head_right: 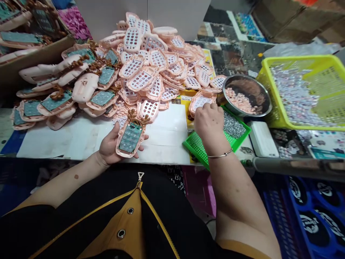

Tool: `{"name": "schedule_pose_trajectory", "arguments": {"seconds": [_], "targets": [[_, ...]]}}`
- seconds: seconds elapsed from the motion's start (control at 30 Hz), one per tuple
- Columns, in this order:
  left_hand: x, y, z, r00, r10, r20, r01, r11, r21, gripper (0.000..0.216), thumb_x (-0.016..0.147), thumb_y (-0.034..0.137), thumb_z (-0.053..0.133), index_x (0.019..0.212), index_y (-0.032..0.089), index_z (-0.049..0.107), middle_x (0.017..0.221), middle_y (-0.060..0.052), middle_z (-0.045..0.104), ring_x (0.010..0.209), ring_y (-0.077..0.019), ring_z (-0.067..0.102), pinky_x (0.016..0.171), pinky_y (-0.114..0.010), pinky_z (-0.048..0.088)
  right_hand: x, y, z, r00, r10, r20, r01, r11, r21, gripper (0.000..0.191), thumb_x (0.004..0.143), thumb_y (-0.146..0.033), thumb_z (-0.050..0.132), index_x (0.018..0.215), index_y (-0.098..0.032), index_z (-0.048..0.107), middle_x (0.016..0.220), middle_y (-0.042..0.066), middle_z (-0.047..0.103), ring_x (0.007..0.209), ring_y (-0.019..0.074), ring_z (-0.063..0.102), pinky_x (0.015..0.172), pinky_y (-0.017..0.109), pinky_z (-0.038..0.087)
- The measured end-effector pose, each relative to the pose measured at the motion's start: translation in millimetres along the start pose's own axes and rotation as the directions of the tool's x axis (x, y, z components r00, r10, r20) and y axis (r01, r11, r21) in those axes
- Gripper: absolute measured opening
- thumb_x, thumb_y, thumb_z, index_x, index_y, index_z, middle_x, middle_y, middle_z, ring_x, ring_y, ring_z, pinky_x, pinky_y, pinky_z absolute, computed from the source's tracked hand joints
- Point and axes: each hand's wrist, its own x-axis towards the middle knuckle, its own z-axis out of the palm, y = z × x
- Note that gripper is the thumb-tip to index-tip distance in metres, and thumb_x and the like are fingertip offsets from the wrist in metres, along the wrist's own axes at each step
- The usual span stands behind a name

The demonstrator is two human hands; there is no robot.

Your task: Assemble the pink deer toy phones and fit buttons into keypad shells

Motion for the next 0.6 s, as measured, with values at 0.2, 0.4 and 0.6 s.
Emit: {"name": "schedule_pose_trajectory", "arguments": {"seconds": [0.2, 0.4, 0.6], "targets": [[3.4, 1.2, -1.8, 0.998, 0.052, -0.046, -0.054, 0.998, -0.040, 0.068, 0.070, 0.060, 0.083, 0.117, 0.013, 0.072, 0.115, -0.015, 0.077, 0.088, -0.0299, 0.077, 0.069, -0.041, 0.066, -1.2, 6.0, 1.3, 0.995, 0.082, -0.054, -0.087, 0.992, -0.097, 0.026, 0.089, -0.011, 0.045, 0.087, -0.012, 0.071, 0.092, 0.021, 0.070, 0.087, 0.0293, 0.056, 0.075, 0.045, 0.034], [0.1, -2.1, -5.2, 0.991, 0.094, -0.097, -0.095, 0.995, -0.002, 0.072, 0.065, 0.061, 0.086, 0.113, 0.009, 0.072, 0.112, -0.018, 0.077, 0.089, -0.0276, 0.076, 0.076, -0.036, 0.063, -27.2, 3.1, 2.3, 0.952, 0.063, -0.298, -0.121, 0.976, -0.180, 0.016, 0.088, -0.019, 0.056, 0.078, -0.016, 0.068, 0.089, 0.016, 0.075, 0.078, 0.0229, 0.054, 0.070, 0.039, 0.029], [2.8, -6.2, 7.8, 0.986, 0.142, -0.089, -0.139, 0.989, 0.044, 0.080, 0.060, 0.063, 0.088, 0.116, 0.010, 0.069, 0.111, -0.019, 0.077, 0.081, -0.0245, 0.076, 0.071, -0.032, 0.062, -81.0, -55.0, -8.4, 0.826, -0.278, -0.490, 0.210, 0.959, -0.190, 0.015, 0.094, -0.013, 0.056, 0.092, -0.020, 0.069, 0.103, 0.009, 0.077, 0.094, 0.0203, 0.062, 0.092, 0.038, 0.042]]}}
